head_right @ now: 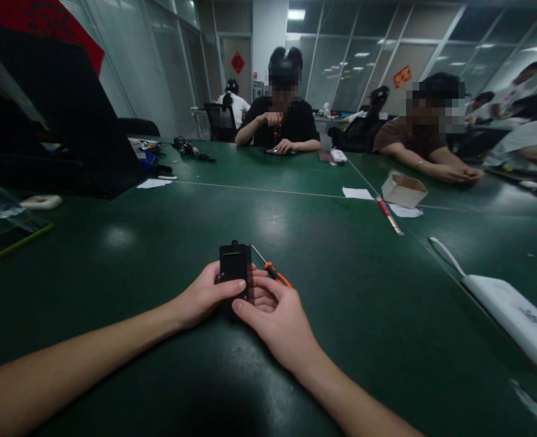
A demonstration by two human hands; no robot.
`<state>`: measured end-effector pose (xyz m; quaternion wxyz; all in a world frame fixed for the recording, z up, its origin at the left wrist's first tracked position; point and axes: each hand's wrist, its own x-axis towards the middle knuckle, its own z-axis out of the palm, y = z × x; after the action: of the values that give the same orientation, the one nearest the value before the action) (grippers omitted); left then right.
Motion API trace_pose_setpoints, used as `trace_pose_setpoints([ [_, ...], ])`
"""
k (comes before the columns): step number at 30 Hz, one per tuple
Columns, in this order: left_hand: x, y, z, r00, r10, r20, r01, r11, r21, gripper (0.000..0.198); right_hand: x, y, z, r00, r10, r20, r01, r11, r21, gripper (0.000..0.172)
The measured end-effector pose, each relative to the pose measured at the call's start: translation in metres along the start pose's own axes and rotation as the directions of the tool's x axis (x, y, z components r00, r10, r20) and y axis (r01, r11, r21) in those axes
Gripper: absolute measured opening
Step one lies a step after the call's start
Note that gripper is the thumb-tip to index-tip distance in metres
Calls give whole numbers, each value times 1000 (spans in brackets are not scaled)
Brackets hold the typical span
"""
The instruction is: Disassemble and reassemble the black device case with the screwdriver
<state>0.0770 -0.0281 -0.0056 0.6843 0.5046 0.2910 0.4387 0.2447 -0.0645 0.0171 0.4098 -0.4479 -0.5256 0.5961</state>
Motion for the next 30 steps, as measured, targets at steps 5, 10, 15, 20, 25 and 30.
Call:
trace_pose_setpoints([
  [5,0,-1,1,1000,7,-17,-7,1000,-15,41,1,2,2,1000,13,-4,-13,1000,6,43],
  [10,0,-1,1,1000,7,-20,-7,1000,-26,40,1,3,3,1000,22,-14,-22,1000,8,45],
  [15,1,-1,2,999,-25,-28,24,999,-41,43,2,0,2,999,32,-12,-32,999,7,48],
  [20,1,1,6,998,-48,-36,46,997,-55,45,1,-1,3,999,34,6,-35,999,9,45],
  [25,1,-1,5,995,-64,-74,60,997,-56,40,1,0,5,999,40,-5,-40,999,-7,52],
  [30,0,-2,4,992,-75,-100,69,995,-69,36,3,5,5,999,33,-15,-34,998,-56,50],
])
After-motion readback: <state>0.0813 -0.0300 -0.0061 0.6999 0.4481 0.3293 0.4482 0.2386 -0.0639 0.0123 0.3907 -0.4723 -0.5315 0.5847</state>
